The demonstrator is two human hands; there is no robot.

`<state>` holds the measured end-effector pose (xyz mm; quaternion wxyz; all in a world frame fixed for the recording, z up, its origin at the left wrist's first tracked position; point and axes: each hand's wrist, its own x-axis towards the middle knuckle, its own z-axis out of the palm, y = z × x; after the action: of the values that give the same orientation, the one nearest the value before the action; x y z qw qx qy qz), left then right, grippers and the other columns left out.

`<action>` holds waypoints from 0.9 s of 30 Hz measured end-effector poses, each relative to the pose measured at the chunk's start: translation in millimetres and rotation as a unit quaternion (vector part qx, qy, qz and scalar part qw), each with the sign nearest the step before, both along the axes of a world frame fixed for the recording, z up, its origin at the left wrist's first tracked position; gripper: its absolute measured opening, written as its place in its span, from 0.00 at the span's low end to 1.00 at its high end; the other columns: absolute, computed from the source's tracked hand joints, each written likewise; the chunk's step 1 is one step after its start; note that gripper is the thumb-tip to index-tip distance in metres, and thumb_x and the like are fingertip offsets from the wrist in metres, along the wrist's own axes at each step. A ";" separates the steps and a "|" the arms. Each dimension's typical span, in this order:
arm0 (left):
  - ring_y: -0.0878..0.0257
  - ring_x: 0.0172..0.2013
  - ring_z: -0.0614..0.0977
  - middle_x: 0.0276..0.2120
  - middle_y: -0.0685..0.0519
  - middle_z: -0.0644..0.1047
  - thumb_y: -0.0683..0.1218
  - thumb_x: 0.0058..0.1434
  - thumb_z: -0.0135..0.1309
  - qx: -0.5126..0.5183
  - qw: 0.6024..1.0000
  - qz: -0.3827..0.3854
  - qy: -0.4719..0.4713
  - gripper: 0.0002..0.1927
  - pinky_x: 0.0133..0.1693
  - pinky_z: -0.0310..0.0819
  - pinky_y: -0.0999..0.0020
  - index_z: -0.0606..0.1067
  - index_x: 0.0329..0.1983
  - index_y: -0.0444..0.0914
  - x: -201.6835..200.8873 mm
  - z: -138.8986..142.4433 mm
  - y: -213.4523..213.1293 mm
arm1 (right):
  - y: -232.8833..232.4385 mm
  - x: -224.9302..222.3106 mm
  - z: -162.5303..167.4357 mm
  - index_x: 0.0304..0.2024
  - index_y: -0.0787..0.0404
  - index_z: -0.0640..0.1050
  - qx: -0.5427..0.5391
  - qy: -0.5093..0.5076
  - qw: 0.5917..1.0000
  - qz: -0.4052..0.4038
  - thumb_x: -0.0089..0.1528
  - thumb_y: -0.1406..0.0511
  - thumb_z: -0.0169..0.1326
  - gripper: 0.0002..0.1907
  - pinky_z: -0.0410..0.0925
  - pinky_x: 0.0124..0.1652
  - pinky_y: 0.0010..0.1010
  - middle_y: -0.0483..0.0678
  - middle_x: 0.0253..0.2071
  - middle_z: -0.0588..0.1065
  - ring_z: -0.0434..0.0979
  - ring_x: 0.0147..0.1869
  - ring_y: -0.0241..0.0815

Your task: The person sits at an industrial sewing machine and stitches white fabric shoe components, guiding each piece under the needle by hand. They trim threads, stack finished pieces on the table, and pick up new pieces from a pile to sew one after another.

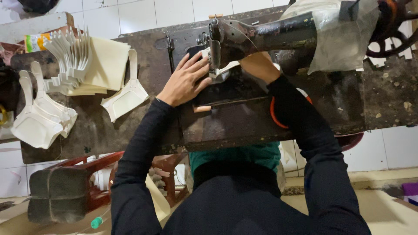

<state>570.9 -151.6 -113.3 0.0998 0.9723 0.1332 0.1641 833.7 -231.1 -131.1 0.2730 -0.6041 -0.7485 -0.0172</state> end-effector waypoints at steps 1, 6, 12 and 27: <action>0.49 0.73 0.60 0.70 0.46 0.66 0.54 0.74 0.51 -0.007 1.000 0.015 -0.004 0.23 0.71 0.49 0.49 0.71 0.66 0.37 -1.7 -0.4 -2.0 | 1.9 0.0 1.1 0.58 0.66 0.78 0.029 0.050 0.998 -0.006 0.66 0.67 0.54 0.18 0.70 0.52 0.44 0.59 0.52 0.78 0.77 0.55 0.58; 0.48 0.73 0.62 0.71 0.46 0.66 0.53 0.74 0.50 -0.008 0.997 0.071 -0.029 0.24 0.71 0.53 0.51 0.71 0.67 0.36 -3.5 -8.0 -18.2 | -3.4 -1.1 14.9 0.58 0.64 0.75 -0.067 0.292 0.954 0.027 0.68 0.64 0.57 0.18 0.68 0.56 0.43 0.55 0.53 0.77 0.76 0.57 0.54; 0.48 0.66 0.68 0.65 0.46 0.70 0.52 0.72 0.55 0.036 0.991 0.109 -0.066 0.23 0.65 0.61 0.55 0.72 0.67 0.39 -7.1 -2.2 -30.7 | -4.0 4.0 -1.6 0.52 0.61 0.79 -0.126 0.246 0.960 -0.040 0.68 0.63 0.60 0.11 0.69 0.45 0.37 0.50 0.43 0.78 0.76 0.47 0.44; 0.52 0.52 0.74 0.46 0.51 0.74 0.49 0.70 0.57 -0.018 0.987 0.136 -0.081 0.14 0.53 0.67 0.56 0.78 0.54 0.37 -9.3 -6.8 -75.7 | -5.5 2.0 -11.2 0.47 0.62 0.81 -0.087 0.396 0.913 0.045 0.70 0.66 0.60 0.05 0.67 0.39 0.23 0.39 0.38 0.76 0.72 0.41 0.27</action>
<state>561.6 -227.3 -120.1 0.1048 0.9267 0.2585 0.2519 835.7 -236.6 -142.3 0.4940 -0.5483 -0.6041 0.3007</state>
